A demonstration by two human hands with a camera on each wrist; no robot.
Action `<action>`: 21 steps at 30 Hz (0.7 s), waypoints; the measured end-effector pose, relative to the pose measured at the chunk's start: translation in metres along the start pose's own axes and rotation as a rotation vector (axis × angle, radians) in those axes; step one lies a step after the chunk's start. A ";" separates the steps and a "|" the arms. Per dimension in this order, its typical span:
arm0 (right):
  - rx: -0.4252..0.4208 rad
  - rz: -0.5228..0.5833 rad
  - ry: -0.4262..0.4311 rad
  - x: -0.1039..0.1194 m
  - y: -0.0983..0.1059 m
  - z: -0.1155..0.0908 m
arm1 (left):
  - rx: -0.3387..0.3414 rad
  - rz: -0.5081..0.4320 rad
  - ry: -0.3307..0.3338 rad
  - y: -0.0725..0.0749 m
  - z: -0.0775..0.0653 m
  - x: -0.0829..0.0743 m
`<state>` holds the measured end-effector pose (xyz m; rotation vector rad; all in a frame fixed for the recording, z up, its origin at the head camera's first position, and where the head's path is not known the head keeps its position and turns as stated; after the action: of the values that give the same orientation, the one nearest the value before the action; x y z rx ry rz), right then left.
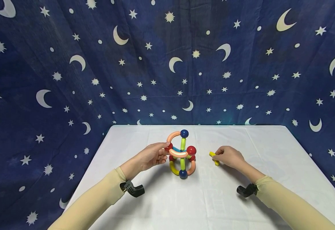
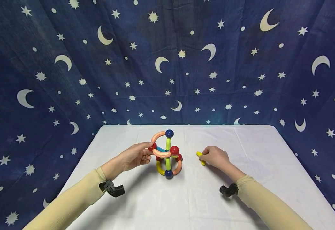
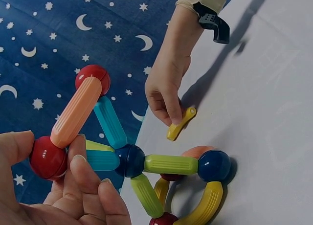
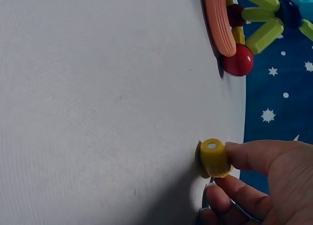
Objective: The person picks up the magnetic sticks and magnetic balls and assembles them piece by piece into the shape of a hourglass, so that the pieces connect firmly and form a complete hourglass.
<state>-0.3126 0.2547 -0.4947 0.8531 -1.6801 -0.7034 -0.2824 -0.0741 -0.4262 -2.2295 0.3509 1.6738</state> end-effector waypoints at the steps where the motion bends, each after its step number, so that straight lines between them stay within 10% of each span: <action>1: 0.000 -0.001 0.001 0.001 -0.001 -0.001 | -0.003 0.001 0.002 0.000 0.000 0.000; 8: -0.012 0.008 0.016 0.005 -0.007 -0.002 | -0.016 -0.003 0.010 0.001 0.001 0.001; 21: -0.152 -0.150 0.297 0.026 -0.016 -0.008 | -0.010 0.004 0.000 0.001 0.001 0.001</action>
<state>-0.3067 0.2244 -0.4917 0.9323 -1.2916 -0.7562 -0.2834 -0.0747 -0.4278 -2.2376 0.3483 1.6812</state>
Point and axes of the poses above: each hand's wrist, its own z-axis towards the middle knuckle, its own y-axis out of the back of the hand, x = y × z, the point moved 6 cm from there along z, towards the middle knuckle, and after that the axes turned 9 degrees about -y, right-handed, at the moved point
